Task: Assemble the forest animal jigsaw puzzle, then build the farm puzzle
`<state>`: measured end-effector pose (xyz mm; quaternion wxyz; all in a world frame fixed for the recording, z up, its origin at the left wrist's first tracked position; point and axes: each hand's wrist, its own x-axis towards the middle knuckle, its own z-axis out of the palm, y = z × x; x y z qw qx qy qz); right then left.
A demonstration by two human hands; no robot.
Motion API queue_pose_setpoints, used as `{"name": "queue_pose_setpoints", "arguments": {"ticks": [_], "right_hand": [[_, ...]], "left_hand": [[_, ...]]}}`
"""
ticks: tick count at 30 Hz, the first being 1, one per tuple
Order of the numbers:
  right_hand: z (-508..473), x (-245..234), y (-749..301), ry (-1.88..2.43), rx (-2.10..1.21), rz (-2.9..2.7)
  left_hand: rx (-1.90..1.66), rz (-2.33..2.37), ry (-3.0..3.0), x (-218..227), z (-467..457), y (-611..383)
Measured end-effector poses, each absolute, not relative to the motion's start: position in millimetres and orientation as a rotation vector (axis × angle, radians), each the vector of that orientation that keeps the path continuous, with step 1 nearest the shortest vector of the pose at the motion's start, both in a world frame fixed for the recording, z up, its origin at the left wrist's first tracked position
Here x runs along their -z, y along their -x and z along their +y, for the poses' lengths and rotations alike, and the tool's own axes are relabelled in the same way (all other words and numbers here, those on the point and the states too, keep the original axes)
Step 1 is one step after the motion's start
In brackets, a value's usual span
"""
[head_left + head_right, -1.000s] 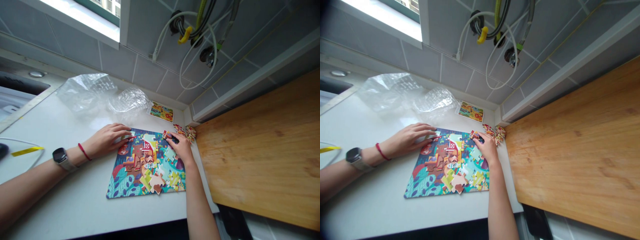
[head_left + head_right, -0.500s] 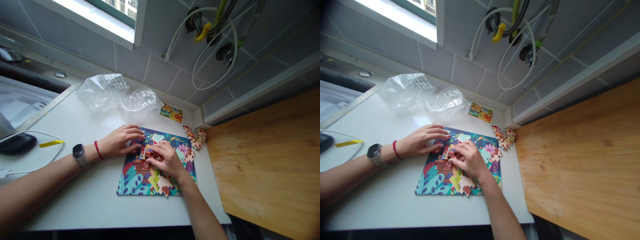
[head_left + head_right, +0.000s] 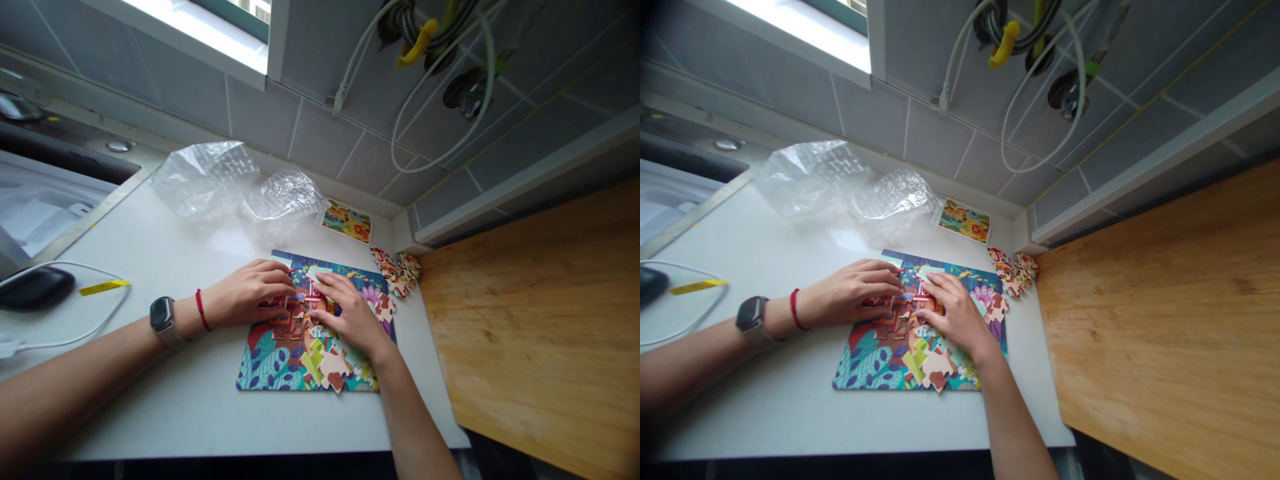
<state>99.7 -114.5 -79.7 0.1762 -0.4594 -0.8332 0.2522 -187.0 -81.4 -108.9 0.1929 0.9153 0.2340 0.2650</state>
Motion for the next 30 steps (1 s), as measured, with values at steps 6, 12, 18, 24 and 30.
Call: {"name": "queue_pose_setpoints", "arguments": {"ticks": [6,12,18,24,30], "right_hand": [[-114,79,-105,1.288,-0.743,-2.321],[-107,76,-114,1.311,-0.579,-2.04],[-106,77,-113,1.368,-0.629,-2.179],[-108,81,-112,1.43,-0.744,-2.349],[-109,81,-111,1.434,-0.715,-2.383]], "left_hand": [[-0.726,0.641,-2.573,110,-79,189],[-0.738,0.634,-2.551,109,-80,187],[-0.785,0.704,-2.482,110,-78,188],[-0.81,0.792,-2.459,114,-81,184],[-0.846,0.827,-2.445,120,-87,176]]}}
